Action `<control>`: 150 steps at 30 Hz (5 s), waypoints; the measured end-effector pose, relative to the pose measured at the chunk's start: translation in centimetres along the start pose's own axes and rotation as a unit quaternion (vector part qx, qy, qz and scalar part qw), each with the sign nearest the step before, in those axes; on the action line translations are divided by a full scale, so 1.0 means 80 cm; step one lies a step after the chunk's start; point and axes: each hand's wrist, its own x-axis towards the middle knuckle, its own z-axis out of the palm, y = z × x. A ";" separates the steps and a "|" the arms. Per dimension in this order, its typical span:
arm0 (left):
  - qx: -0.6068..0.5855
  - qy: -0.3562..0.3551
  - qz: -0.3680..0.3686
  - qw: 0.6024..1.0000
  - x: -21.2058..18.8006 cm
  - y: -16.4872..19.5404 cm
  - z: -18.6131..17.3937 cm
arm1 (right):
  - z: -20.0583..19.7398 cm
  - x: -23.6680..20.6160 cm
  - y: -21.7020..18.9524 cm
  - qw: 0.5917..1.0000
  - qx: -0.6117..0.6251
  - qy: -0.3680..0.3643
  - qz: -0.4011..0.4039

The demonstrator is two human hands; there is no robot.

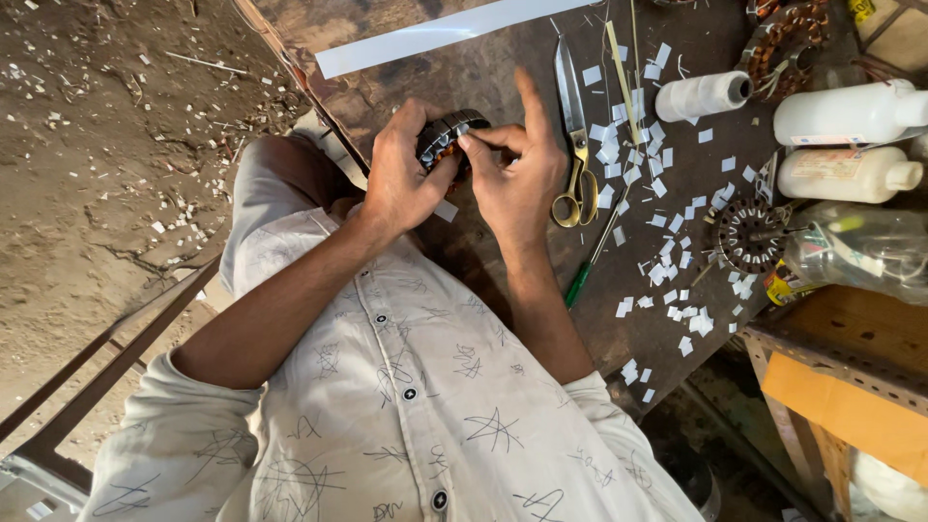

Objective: The person cuts small rectangular pieces from a white plastic sheet using shears and inserts them into the slots of a copper-wound motor stator. They repeat this process for multiple stators, placing finished units on a nearby tray.

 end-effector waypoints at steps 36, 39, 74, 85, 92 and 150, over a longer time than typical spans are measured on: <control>-0.121 0.024 -0.034 0.992 -0.007 0.016 -0.035 | -0.015 0.059 0.040 0.931 0.217 -0.277 0.100; -0.164 0.037 -0.058 0.984 -0.002 0.018 -0.034 | -0.015 0.063 0.040 0.921 0.236 -0.284 0.122; -0.027 -0.007 0.000 1.000 -0.003 0.016 -0.028 | 0.014 0.038 0.076 0.858 0.437 -0.220 0.155; 0.034 -0.007 -0.046 0.998 0.007 0.033 -0.011 | -0.024 -0.044 0.014 0.999 -0.002 -0.053 -0.013; 0.063 0.029 -0.003 0.998 0.006 0.019 0.005 | 0.004 -0.105 0.004 0.970 -0.134 -0.153 -0.132; 0.061 0.005 -0.029 0.998 0.007 0.026 0.000 | 0.004 -0.001 0.002 0.990 0.141 0.003 0.006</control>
